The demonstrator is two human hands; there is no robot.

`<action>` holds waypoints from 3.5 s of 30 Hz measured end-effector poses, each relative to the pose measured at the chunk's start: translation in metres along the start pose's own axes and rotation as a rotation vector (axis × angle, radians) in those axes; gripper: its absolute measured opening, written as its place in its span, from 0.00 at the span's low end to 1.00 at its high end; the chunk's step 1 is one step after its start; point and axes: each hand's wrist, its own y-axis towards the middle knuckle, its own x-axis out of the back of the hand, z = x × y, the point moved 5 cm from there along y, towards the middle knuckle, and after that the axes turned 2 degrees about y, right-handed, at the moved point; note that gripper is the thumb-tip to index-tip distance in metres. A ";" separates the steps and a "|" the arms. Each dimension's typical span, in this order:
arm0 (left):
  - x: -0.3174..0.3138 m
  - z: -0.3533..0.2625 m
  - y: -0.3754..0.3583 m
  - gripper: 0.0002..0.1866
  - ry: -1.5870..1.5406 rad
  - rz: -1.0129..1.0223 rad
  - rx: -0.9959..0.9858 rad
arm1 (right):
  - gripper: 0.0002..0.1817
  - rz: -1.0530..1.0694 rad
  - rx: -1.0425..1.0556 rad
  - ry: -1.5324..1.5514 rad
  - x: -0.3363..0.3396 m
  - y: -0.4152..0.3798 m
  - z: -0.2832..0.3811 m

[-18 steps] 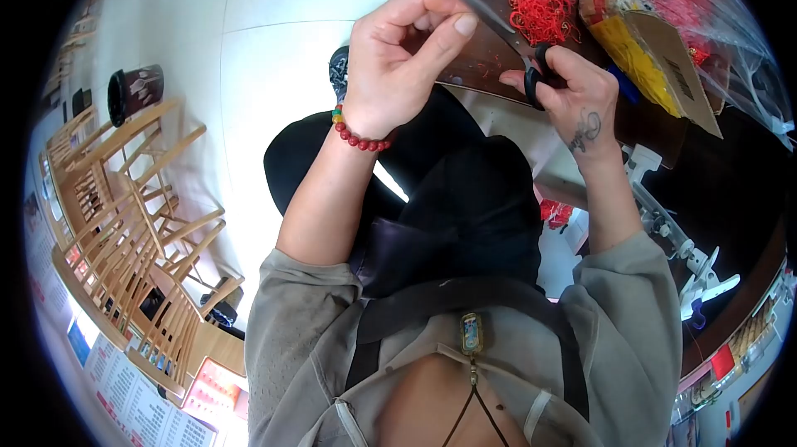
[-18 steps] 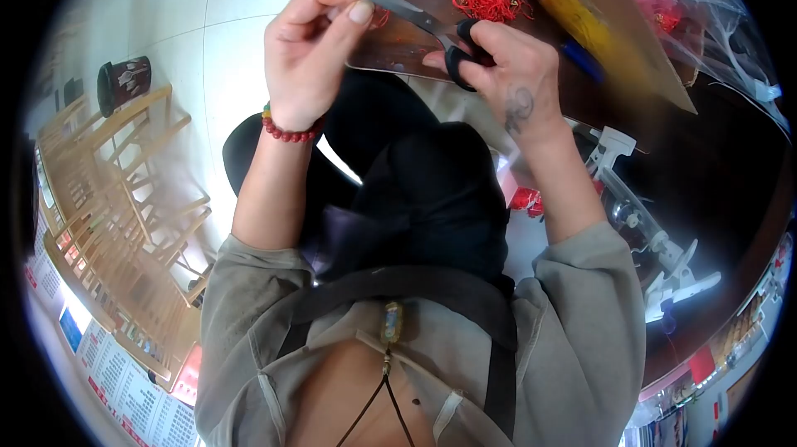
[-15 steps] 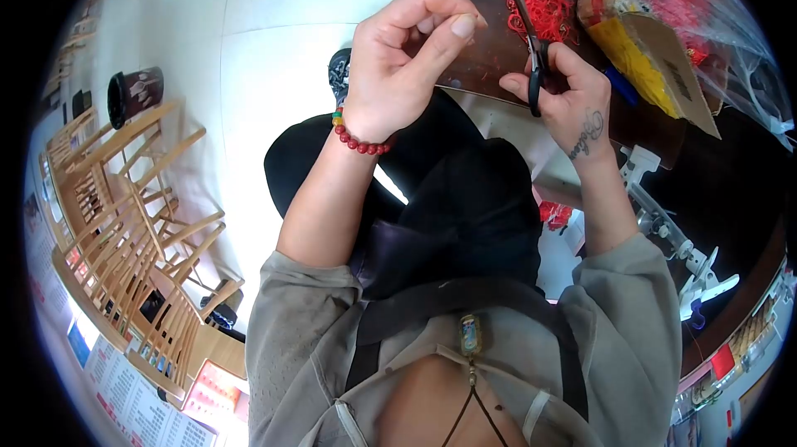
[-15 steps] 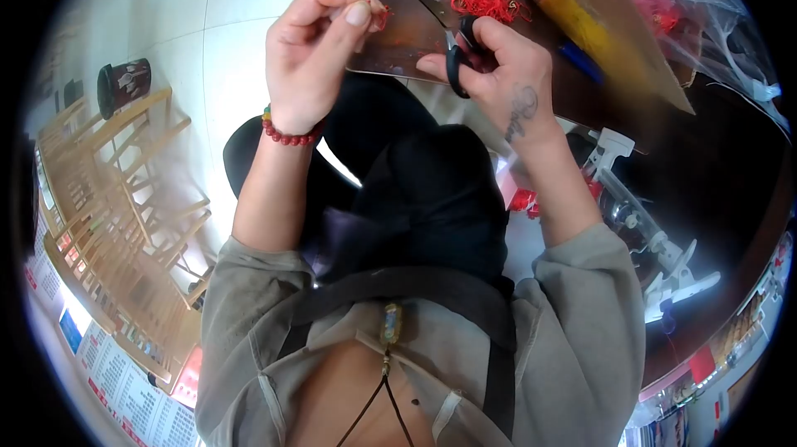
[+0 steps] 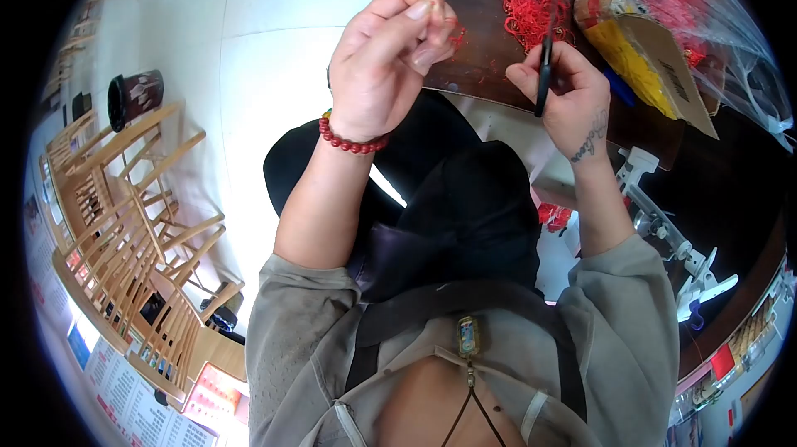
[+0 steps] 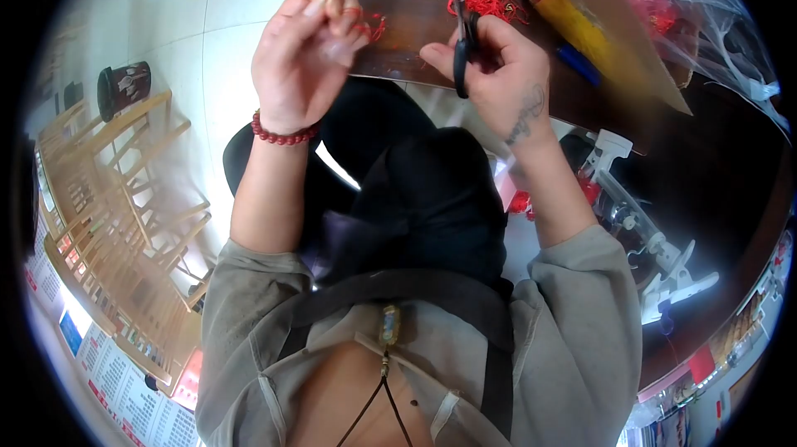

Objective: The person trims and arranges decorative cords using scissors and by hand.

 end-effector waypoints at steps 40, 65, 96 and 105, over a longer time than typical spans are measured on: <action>0.002 0.010 -0.003 0.09 -0.207 0.048 0.093 | 0.11 0.115 0.097 0.619 -0.045 0.014 -0.001; -0.027 -0.001 -0.006 0.08 1.259 -0.011 -0.349 | 0.11 0.167 -0.116 0.602 -0.018 0.019 -0.004; -0.009 0.005 -0.009 0.05 0.645 -0.120 -0.118 | 0.23 0.090 0.322 -0.546 0.008 0.001 0.014; -0.011 0.005 -0.007 0.05 0.648 -0.096 -0.140 | 0.23 0.052 0.373 -0.564 0.009 -0.001 0.017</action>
